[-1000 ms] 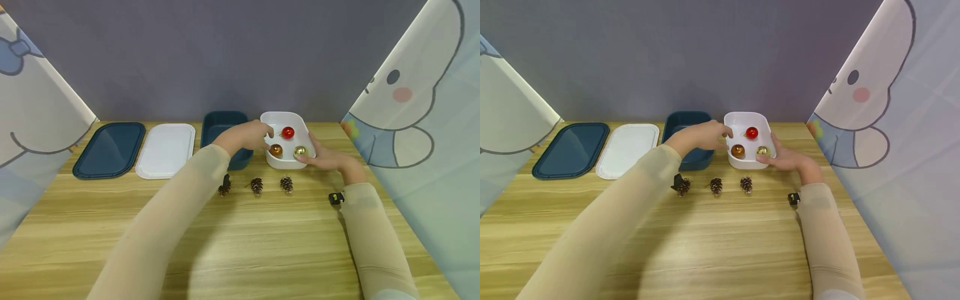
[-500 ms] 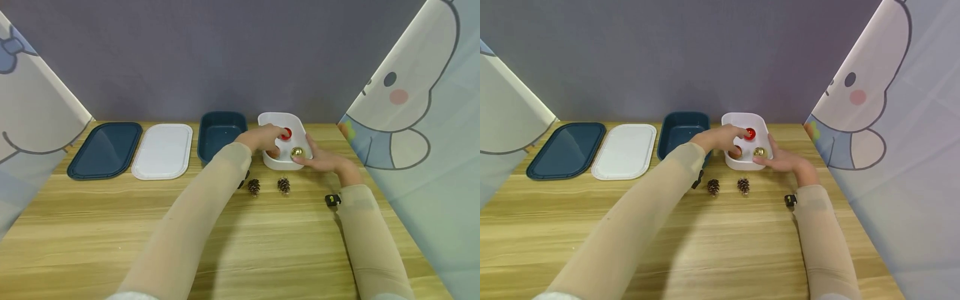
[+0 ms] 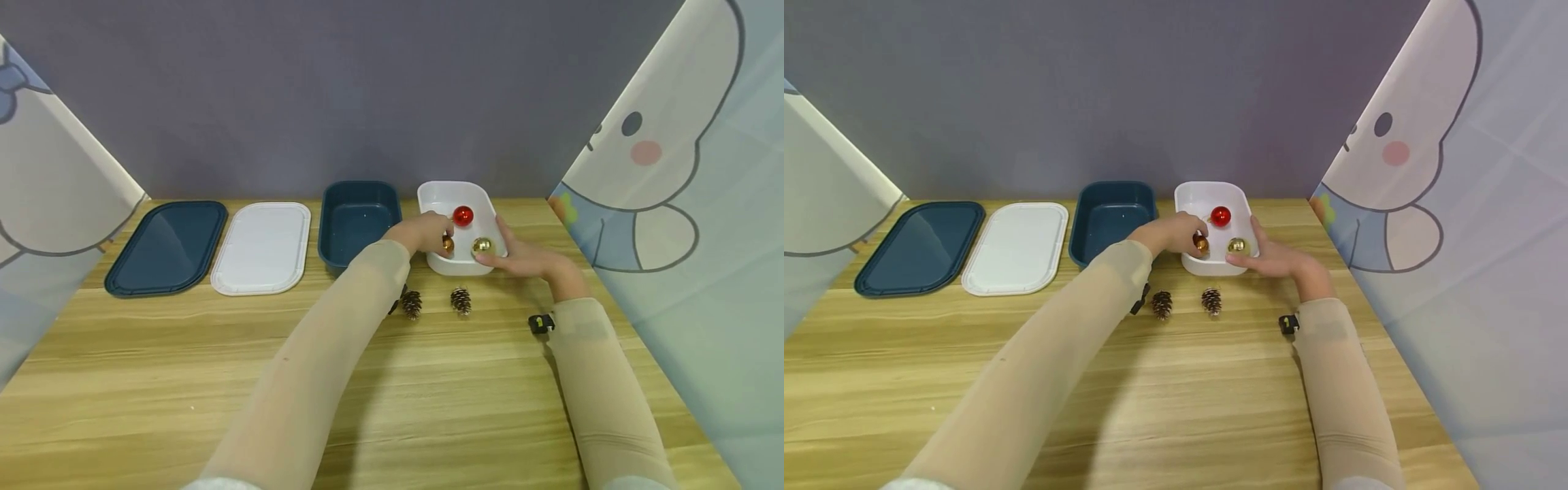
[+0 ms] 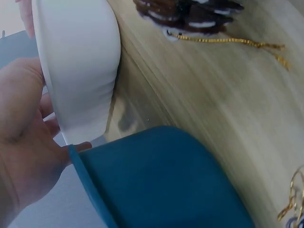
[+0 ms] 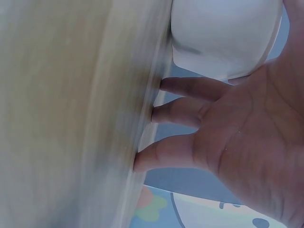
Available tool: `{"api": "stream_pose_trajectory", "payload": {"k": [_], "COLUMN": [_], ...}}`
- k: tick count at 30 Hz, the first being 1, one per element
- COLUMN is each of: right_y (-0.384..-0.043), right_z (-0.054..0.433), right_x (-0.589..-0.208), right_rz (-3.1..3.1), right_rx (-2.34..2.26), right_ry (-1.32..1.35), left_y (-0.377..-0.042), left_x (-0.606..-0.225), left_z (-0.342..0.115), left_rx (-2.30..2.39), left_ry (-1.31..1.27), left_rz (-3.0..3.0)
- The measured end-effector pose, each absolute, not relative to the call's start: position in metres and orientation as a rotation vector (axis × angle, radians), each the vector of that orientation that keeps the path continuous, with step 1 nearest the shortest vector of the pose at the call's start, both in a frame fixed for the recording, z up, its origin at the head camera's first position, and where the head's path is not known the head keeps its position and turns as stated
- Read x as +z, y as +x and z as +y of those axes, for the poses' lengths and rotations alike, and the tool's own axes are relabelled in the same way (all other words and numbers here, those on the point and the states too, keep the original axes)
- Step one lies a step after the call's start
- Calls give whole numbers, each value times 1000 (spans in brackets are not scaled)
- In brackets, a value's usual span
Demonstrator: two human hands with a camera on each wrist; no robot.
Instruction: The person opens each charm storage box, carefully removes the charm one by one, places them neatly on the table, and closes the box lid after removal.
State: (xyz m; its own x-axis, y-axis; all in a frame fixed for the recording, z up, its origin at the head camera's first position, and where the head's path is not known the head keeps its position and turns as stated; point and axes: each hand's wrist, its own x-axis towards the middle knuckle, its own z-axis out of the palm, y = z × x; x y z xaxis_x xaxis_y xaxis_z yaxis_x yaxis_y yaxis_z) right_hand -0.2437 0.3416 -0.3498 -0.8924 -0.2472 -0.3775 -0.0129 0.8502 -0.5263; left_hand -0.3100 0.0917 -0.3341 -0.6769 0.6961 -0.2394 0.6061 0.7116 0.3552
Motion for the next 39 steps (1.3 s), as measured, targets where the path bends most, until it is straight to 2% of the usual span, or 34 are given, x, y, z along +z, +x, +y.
{"api": "stream_pose_trajectory", "payload": {"k": [11,25,30,35,39], "right_y": [-245,-247,-249,-250,-251], "right_z": [340,343,345,344,343], "right_x": [-351,-352,-353,-353,-352], "right_rz": [2570,2555,2566,2570,2573], "right_rx": [-722,-764,-764,-779,-801], "right_ry": [-197,-198,-194,-206,-222], "left_y": [-309,-299,-284,-257,-235], "left_x": [-329,-305,-294,-287,-284], "left_z": [90,66,52,33,15], "left_rx": [598,1120,1380,1738,1835], "left_ry": [932,1045,992,819,791], "left_rz": [2579,2558,2479,2222,2124]}}
